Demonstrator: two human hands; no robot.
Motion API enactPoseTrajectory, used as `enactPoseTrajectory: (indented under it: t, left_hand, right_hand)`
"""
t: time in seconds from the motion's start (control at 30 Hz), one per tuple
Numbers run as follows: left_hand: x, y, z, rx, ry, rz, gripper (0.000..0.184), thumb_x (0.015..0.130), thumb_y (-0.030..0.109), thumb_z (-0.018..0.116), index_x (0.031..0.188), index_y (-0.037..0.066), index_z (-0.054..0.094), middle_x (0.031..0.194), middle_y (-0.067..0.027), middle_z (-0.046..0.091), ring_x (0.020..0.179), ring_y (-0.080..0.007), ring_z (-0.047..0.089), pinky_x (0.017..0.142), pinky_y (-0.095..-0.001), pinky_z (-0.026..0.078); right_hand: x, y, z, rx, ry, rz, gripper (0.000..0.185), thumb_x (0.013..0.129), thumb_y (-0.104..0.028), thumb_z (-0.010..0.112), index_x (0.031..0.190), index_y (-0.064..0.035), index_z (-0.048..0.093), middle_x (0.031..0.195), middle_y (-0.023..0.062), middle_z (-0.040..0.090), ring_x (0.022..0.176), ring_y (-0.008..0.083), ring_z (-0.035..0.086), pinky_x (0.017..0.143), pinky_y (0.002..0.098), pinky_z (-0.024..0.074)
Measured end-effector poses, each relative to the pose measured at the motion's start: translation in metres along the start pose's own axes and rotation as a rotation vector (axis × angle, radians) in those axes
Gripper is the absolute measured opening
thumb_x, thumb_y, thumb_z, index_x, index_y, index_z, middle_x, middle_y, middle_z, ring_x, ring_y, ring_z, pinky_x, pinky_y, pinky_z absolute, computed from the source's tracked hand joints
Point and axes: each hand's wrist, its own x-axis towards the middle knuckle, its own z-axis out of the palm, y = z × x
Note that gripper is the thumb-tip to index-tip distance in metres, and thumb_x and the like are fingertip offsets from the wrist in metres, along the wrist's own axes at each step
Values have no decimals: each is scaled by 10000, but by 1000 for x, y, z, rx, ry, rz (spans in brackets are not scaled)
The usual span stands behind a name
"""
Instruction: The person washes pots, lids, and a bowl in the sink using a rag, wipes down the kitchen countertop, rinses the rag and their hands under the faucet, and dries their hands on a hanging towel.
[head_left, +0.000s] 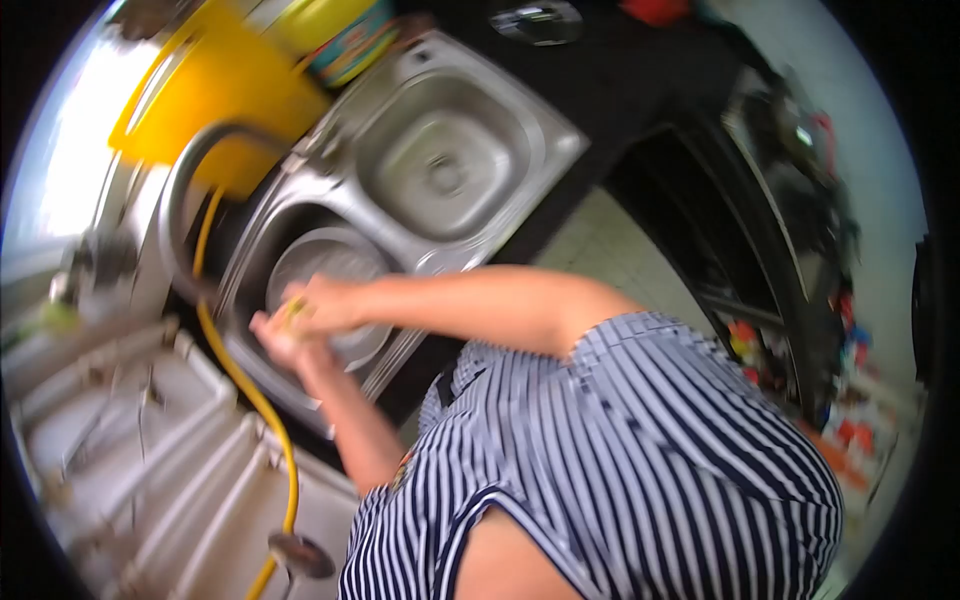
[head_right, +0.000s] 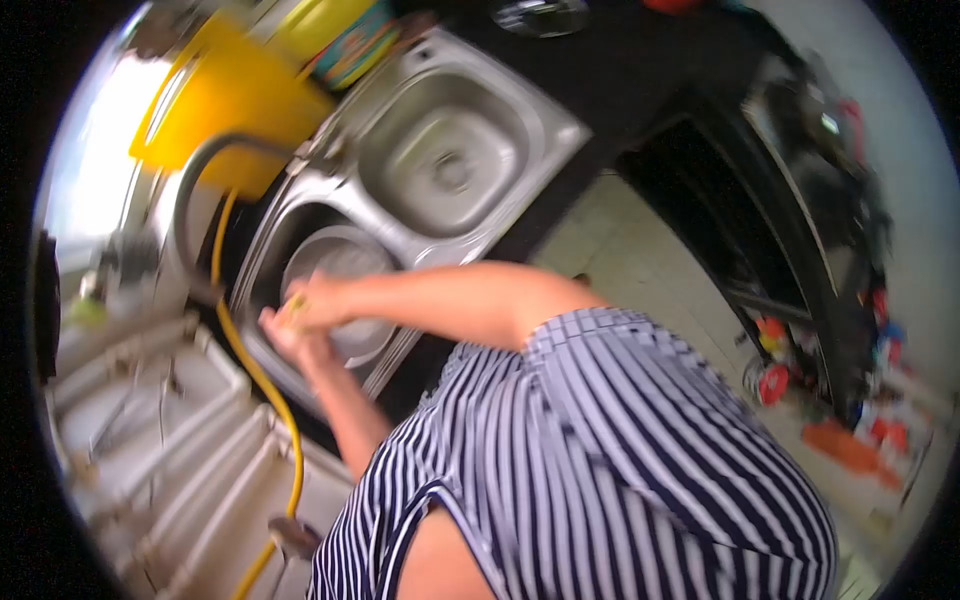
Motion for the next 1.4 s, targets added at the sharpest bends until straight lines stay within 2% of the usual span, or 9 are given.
enactPoseTrajectory:
  t: [0.23, 0.3, 0.5, 0.63, 0.7, 0.8, 0.87, 1.17, 1.4]
  left_hand:
    - [82, 14, -61, 42, -605, -305, 429, 1009, 477, 458, 1074, 92, 635, 1050, -66, 643, 955, -219, 632, 898, -416, 494]
    - [5, 9, 30, 155, 3, -88, 428, 1017, 440, 412, 1236, 113, 581, 1200, -74, 606, 1085, -235, 585, 954, -398, 472]
    - [-51, -18, 86, 705, -267, 290, 437, 984, 239, 497, 1394, 88, 482, 1361, -122, 531, 1203, -228, 539, 1014, -350, 431]
    - [-128, -41, 161, 1006, -641, 257, 448, 964, 213, 523, 1387, 71, 482, 1360, -144, 535, 1207, -241, 542, 1006, -358, 434]
    - [-165, -67, 201, 1270, -901, 318, 453, 955, 201, 537, 1383, 62, 482, 1360, -155, 537, 1209, -247, 544, 1003, -363, 435]
    - [-215, -123, 261, 1831, -1325, 711, 463, 940, 181, 556, 1378, 50, 482, 1359, -172, 541, 1213, -257, 547, 997, -370, 437]
    - [-254, -160, 288, 2148, -1531, 1103, 470, 930, 169, 569, 1374, 41, 482, 1359, -183, 543, 1215, -263, 549, 994, -374, 438]
    - [-428, -274, 351, 642, -1587, -774, 510, 1037, 287, 455, 1422, -43, 403, 1411, -146, 493, 1290, -243, 486, 1093, -398, 370]
    - [-528, -344, 392, 634, -1656, -675, 350, 1057, 250, 439, 1267, -20, 512, 1196, -127, 633, 1064, -207, 640, 945, -336, 504]
  right_hand:
    - [-19, -25, -44, -444, 308, -159, 199, 695, -150, 661, 851, -31, 691, 845, 205, 615, 1002, 346, 523, 882, 459, 458]
    - [-27, -66, -66, 35, 424, -10, 230, 680, -156, 664, 818, -6, 559, 789, 197, 617, 783, 365, 599, 693, 440, 477]
    - [-105, -142, -117, 134, 476, -228, 216, 688, -237, 686, 786, -80, 575, 745, 155, 633, 690, 363, 627, 638, 440, 478]
    - [-156, -108, -114, -419, 263, -580, 221, 690, -351, 658, 821, -182, 712, 790, 78, 666, 866, 291, 644, 880, 547, 420]
    - [-197, -88, -143, -739, 619, -740, 255, 737, -369, 637, 853, -171, 748, 835, 90, 690, 896, 309, 644, 948, 541, 415]
    - [-251, -65, -197, -593, 802, -260, 287, 857, -268, 564, 780, -59, 745, 890, 209, 709, 1001, 368, 647, 1064, 568, 356]
    - [-322, -65, -255, -408, 893, -171, 217, 876, -200, 588, 752, -62, 700, 751, 160, 665, 790, 319, 614, 844, 485, 473]
    - [-593, -58, -315, -361, 1798, 141, 311, 947, -345, 636, 969, -46, 551, 797, 175, 656, 713, 330, 669, 629, 421, 517]
    - [-751, -44, -285, 6, 2019, 273, 313, 947, -326, 663, 1002, -40, 548, 911, 105, 680, 750, 168, 644, 666, 330, 536]
